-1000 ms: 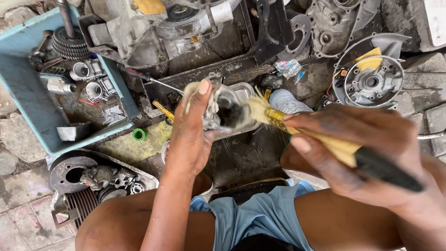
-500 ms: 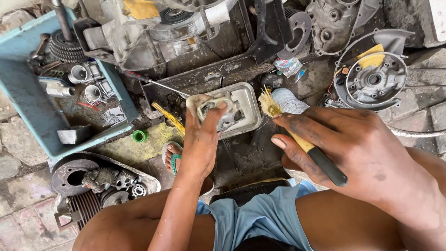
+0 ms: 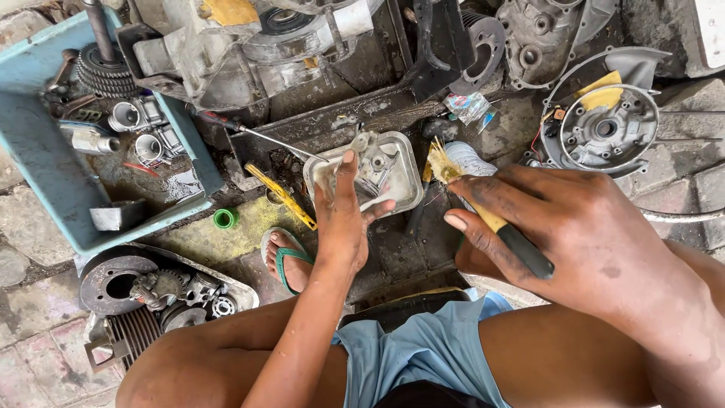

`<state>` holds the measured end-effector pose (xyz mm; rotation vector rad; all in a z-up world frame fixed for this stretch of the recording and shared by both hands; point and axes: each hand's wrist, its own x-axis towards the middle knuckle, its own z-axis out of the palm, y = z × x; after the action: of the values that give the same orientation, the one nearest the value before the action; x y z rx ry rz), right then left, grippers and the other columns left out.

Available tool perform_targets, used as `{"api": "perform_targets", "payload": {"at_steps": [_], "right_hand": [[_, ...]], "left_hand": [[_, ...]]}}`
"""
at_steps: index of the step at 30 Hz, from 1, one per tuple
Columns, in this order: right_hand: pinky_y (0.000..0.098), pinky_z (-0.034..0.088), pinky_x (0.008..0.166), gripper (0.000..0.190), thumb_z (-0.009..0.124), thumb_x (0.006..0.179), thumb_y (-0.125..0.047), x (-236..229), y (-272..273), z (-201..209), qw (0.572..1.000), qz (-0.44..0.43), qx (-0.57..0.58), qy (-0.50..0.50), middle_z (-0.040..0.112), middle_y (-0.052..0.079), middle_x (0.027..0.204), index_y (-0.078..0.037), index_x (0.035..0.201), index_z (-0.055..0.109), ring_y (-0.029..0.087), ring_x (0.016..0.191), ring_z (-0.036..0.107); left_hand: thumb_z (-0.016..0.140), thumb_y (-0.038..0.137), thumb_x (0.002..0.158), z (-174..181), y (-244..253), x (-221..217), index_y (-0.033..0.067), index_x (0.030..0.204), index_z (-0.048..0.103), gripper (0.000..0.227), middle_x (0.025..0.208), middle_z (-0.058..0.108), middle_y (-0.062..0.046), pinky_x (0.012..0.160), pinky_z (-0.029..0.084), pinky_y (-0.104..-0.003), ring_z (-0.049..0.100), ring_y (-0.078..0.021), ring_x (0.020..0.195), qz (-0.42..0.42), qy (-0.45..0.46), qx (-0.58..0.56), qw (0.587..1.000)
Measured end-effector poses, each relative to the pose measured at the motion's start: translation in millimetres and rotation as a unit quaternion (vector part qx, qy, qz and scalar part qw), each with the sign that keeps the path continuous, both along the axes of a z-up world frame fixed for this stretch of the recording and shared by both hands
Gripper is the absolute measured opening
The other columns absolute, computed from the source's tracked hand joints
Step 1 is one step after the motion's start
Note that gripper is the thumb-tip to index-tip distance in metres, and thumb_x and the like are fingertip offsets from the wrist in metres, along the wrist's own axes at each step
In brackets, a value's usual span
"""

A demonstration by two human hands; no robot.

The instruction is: Cleaning motorcycle engine components using a brush and cleaning solution

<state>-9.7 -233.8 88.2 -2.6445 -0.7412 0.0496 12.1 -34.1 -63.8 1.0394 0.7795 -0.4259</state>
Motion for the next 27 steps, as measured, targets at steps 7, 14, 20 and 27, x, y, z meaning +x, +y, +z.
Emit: {"api": "perform_targets", "payload": {"at_steps": [7,14,20,27], "right_hand": [[0.0383,0.054,0.063,0.029,0.072,0.096,-0.022,-4.6,-6.8,-7.9,1.0,-0.024,0.006,0.018,0.071,0.007,0.092,-0.007,0.121,0.072,0.025,0.067,0.066],[0.0417,0.057,0.069,0.031,0.069,0.097,-0.027,-3.5,-11.1,-23.9,0.999,-0.016,-0.036,0.022,0.075,0.006,0.102,-0.011,0.123,0.074,0.027,0.078,0.071],[0.0422,0.057,0.067,0.032,0.066,0.097,-0.032,-3.0,6.7,-28.4,0.998,0.022,-0.064,0.007,0.076,0.004,0.1,-0.014,0.122,0.074,0.027,0.078,0.071],[0.0428,0.062,0.064,0.039,0.062,0.098,-0.037,9.5,37.1,-39.3,0.99,0.078,-0.113,0.017,0.078,0.008,0.103,-0.013,0.126,0.073,0.026,0.08,0.074]], "left_hand": [[0.065,0.044,0.079,15.5,-12.5,-8.2,0.0106,0.132,0.055,0.063,0.137,0.067,-0.017,0.089,0.061,-0.039,0.066,-0.0262,0.117,-0.011,0.047,0.025,0.999],[0.074,0.05,0.063,1.4,-16.9,-17.7,0.0123,0.157,0.022,0.114,0.148,0.05,-0.006,0.09,0.052,-0.036,0.057,-0.0155,0.129,0.012,0.037,0.06,0.997],[0.071,0.051,0.07,7.0,3.7,-16.3,0.0138,0.161,-0.008,0.126,0.163,0.033,-0.01,0.113,0.044,-0.043,0.038,-0.025,0.147,0.032,-0.007,0.061,0.998],[0.063,0.053,0.08,19.8,52.0,-1.1,0.0118,0.138,0.044,0.073,0.14,0.059,-0.013,0.114,0.044,-0.045,0.053,-0.0274,0.134,0.005,-0.01,0.182,0.983]]}}
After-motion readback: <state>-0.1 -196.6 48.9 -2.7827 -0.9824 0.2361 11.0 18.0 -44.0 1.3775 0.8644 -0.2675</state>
